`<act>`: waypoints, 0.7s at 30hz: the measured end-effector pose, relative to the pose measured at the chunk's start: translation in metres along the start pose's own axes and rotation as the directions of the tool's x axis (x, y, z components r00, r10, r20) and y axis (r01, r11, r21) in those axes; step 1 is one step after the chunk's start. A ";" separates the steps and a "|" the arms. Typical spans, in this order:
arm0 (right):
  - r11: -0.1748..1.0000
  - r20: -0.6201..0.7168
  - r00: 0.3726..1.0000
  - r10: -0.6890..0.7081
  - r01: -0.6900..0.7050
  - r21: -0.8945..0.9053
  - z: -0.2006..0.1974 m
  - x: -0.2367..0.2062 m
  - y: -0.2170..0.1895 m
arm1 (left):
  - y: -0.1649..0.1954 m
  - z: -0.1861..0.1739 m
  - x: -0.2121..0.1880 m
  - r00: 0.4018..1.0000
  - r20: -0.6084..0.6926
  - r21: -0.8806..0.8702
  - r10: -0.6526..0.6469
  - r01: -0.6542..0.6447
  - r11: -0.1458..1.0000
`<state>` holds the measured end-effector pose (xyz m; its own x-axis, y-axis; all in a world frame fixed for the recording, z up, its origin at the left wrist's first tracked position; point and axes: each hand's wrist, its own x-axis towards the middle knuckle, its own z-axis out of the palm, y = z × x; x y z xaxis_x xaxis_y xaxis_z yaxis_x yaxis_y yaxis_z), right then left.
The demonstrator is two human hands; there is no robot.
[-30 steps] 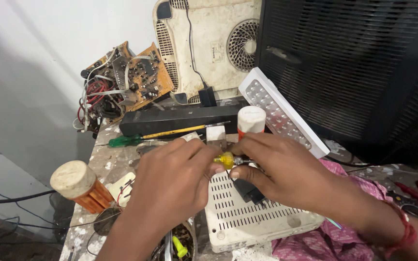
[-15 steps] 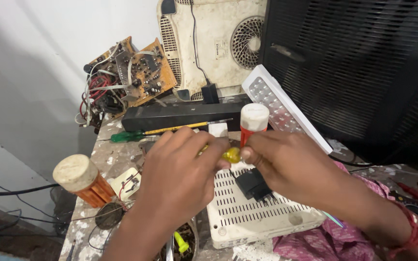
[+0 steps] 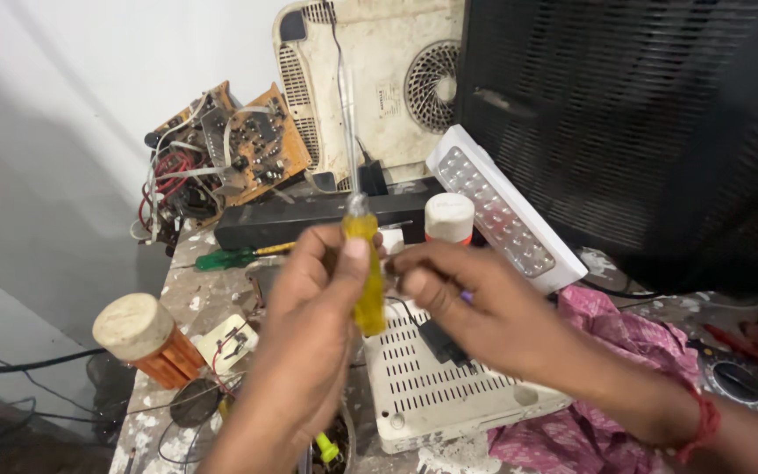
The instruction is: The person wipes a white set-top box and a red device with a pink cloth, then uses a yellow-handled screwdriver to pry open a black power adapter. They separate the adapter's plastic casing and lift out its green circuit board with attached wires.
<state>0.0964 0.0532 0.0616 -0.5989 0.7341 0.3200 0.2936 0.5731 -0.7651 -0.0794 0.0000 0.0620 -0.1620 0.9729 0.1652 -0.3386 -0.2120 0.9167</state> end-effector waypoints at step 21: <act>0.798 0.409 0.834 0.370 -0.511 0.320 -0.047 0.008 0.006 | 0.014 0.007 -0.018 0.387 0.576 0.784 0.720 -0.510 -0.353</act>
<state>0.1286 0.0794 0.0858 -0.6955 0.6756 -0.2447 0.3021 -0.0340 -0.9527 -0.0750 -0.0202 0.0738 0.2272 0.2772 0.9335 0.9291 -0.3488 -0.1226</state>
